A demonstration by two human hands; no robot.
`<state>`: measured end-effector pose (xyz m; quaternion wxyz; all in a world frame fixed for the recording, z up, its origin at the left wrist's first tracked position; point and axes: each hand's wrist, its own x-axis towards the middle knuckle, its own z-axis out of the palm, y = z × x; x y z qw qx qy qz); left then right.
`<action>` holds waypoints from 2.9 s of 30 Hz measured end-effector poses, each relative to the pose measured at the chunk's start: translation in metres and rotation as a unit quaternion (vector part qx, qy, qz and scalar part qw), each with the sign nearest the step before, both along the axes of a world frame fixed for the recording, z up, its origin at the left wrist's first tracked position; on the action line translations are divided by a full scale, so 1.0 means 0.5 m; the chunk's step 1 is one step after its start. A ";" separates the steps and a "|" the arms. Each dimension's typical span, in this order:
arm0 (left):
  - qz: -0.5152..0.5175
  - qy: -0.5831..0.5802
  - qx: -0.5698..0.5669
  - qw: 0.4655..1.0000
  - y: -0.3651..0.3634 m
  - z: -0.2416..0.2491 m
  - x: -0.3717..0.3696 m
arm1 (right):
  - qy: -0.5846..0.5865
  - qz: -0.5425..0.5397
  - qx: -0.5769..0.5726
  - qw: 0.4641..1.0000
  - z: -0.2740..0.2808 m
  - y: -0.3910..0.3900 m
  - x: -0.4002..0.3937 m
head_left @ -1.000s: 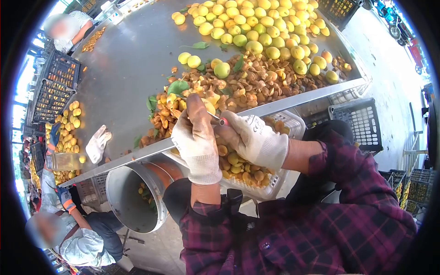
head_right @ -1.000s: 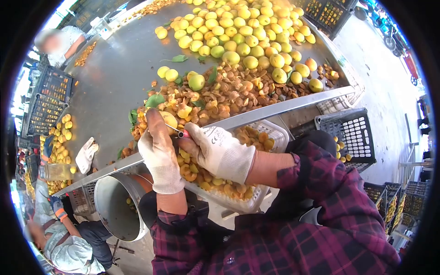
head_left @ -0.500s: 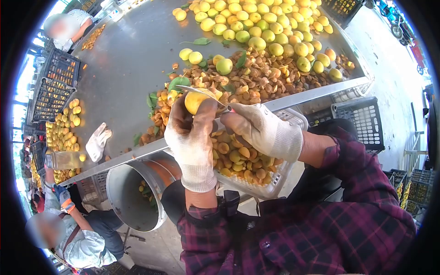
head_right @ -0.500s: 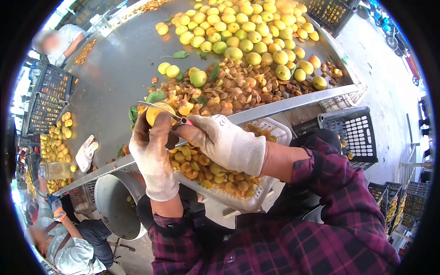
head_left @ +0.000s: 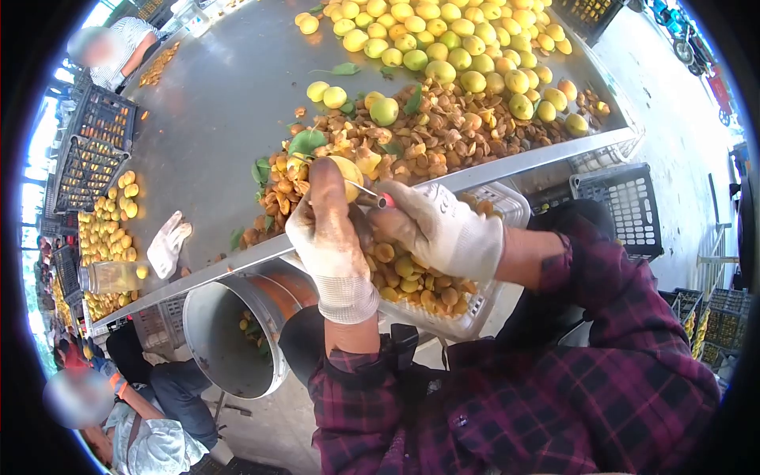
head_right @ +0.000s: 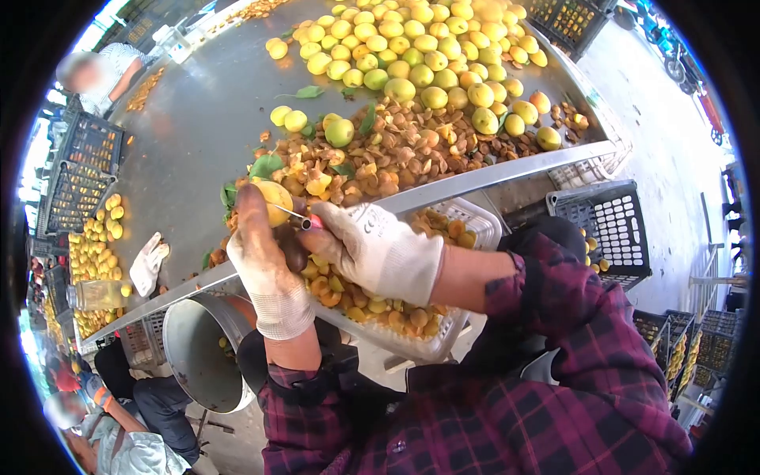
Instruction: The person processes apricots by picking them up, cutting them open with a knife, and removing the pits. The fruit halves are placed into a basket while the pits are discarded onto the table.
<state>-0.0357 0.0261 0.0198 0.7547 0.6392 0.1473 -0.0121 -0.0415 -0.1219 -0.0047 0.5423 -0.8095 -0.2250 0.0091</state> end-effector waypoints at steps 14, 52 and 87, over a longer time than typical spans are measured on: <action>0.064 -0.066 -0.057 0.994 0.007 -0.005 0.002 | 0.468 0.154 0.276 0.825 0.025 -0.016 -0.002; -0.044 -0.015 -0.143 0.989 0.017 0.034 -0.024 | 0.319 0.077 0.200 0.923 0.031 -0.008 -0.032; -0.070 0.018 -0.069 0.995 0.008 -0.004 -0.019 | 0.518 0.123 0.230 0.814 0.031 -0.052 -0.007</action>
